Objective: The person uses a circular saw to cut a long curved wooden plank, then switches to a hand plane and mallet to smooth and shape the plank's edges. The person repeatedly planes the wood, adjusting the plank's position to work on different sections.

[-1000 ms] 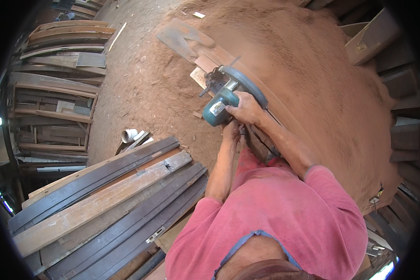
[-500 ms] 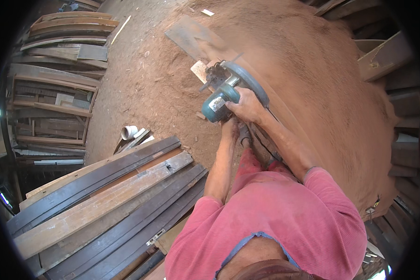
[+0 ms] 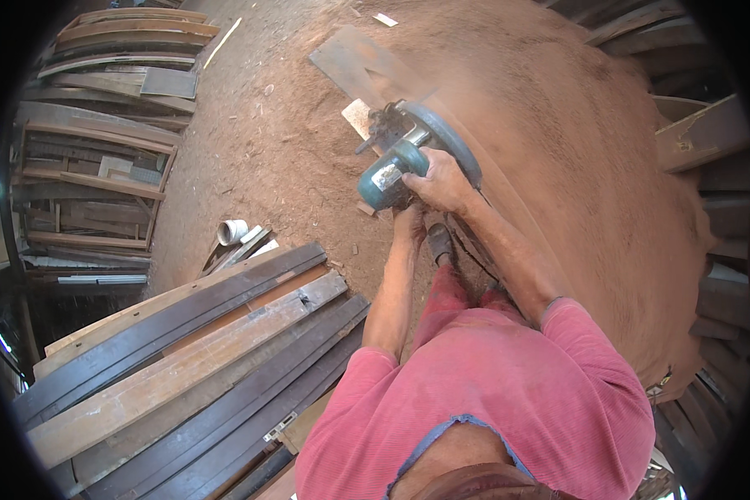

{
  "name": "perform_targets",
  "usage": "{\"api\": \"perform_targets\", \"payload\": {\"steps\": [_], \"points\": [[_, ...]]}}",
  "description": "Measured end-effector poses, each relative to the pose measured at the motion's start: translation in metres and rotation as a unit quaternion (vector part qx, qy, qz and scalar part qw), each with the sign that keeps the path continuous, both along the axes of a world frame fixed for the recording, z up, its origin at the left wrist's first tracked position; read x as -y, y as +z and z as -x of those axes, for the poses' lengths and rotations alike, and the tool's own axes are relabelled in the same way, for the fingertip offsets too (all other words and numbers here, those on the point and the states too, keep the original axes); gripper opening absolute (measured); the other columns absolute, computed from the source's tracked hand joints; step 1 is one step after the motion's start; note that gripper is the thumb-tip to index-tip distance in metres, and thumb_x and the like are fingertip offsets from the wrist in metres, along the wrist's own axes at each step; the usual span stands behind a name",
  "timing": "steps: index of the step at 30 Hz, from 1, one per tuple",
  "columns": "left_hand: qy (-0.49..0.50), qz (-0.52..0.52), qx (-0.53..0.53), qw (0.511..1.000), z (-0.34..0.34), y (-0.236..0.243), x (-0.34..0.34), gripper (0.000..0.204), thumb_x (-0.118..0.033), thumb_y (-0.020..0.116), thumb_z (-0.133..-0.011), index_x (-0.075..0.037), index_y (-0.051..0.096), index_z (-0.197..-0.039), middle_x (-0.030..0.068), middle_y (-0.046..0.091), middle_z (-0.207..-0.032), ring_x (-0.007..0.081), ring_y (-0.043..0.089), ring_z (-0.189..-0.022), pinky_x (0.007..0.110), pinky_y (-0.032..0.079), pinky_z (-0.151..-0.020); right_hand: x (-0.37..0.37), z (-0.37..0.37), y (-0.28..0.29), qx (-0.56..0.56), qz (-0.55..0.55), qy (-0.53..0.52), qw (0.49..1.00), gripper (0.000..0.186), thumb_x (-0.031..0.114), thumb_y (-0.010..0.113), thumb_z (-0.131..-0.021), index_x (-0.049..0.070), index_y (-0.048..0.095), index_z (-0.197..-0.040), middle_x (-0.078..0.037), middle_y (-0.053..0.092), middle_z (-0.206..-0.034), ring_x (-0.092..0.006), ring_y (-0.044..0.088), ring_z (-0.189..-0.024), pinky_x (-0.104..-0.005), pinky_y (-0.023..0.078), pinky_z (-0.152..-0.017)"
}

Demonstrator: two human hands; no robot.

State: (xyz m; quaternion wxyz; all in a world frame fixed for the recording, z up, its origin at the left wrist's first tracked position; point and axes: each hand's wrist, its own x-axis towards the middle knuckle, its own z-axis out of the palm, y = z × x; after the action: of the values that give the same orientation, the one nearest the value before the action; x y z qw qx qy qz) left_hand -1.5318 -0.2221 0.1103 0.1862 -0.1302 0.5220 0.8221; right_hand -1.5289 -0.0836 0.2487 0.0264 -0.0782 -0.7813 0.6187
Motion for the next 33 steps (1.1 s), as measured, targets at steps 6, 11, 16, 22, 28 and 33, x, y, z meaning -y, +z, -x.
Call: {"api": "perform_targets", "payload": {"steps": [6,11,16,22,28,33], "points": [[0.011,0.019,-0.027,0.999,0.004,-0.008,0.003,0.043,0.010,0.065,-0.078,-0.002,0.062,-0.119,0.0068,0.068,-0.103,0.0204,0.067,-0.082,0.031,0.052,-0.063,0.003,0.001,-0.006,-0.043,-0.011,-0.018,0.999,0.036,0.019,0.074,-0.082,-0.004,0.068,-0.109,-0.026,0.072,-0.100,-0.0399,0.071,-0.098,-0.0438,0.054,-0.088],[-0.023,-0.018,-0.019,0.999,0.011,-0.021,0.009,0.048,0.007,0.073,-0.083,-0.001,0.059,-0.127,0.0085,0.067,-0.115,0.0202,0.068,-0.094,0.032,0.055,-0.071,0.004,0.003,-0.013,-0.045,-0.003,-0.009,0.999,0.035,0.016,0.073,-0.084,-0.005,0.066,-0.112,-0.023,0.072,-0.102,-0.0324,0.070,-0.098,-0.0410,0.052,-0.091],[-0.033,0.021,-0.009,0.999,0.018,-0.030,0.010,0.037,0.010,0.065,-0.079,-0.003,0.063,-0.114,0.0052,0.067,-0.099,0.0177,0.065,-0.079,0.030,0.050,-0.062,0.005,0.007,-0.025,-0.044,0.013,-0.013,0.999,0.034,0.014,0.073,-0.085,-0.006,0.066,-0.112,-0.020,0.072,-0.101,-0.0277,0.069,-0.097,-0.0395,0.052,-0.091],[-0.040,0.028,-0.023,0.999,0.020,-0.020,0.009,0.029,0.011,0.060,-0.079,-0.003,0.064,-0.104,0.0039,0.067,-0.092,0.0167,0.062,-0.071,0.029,0.044,-0.054,0.006,0.007,-0.024,-0.031,0.018,-0.016,0.999,0.035,0.014,0.073,-0.084,-0.006,0.066,-0.112,-0.020,0.073,-0.101,-0.0275,0.069,-0.097,-0.0394,0.052,-0.091],[-0.033,0.041,-0.014,0.999,0.027,-0.022,0.011,0.028,0.011,0.060,-0.079,-0.003,0.065,-0.103,0.0049,0.067,-0.088,0.0163,0.062,-0.067,0.028,0.042,-0.052,0.009,0.014,-0.030,-0.048,0.004,-0.012,0.999,0.036,0.014,0.073,-0.083,-0.006,0.066,-0.112,-0.020,0.073,-0.101,-0.0274,0.069,-0.097,-0.0393,0.052,-0.091],[-0.035,0.012,-0.002,0.999,0.034,-0.021,0.010,0.027,0.010,0.060,-0.082,-0.002,0.064,-0.106,0.0066,0.067,-0.091,0.0168,0.063,-0.068,0.027,0.043,-0.052,0.009,0.024,-0.044,-0.073,0.011,-0.012,0.997,0.034,0.014,0.073,-0.083,-0.004,0.068,-0.112,-0.019,0.073,-0.101,-0.0271,0.069,-0.095,-0.0389,0.052,-0.090]]}}
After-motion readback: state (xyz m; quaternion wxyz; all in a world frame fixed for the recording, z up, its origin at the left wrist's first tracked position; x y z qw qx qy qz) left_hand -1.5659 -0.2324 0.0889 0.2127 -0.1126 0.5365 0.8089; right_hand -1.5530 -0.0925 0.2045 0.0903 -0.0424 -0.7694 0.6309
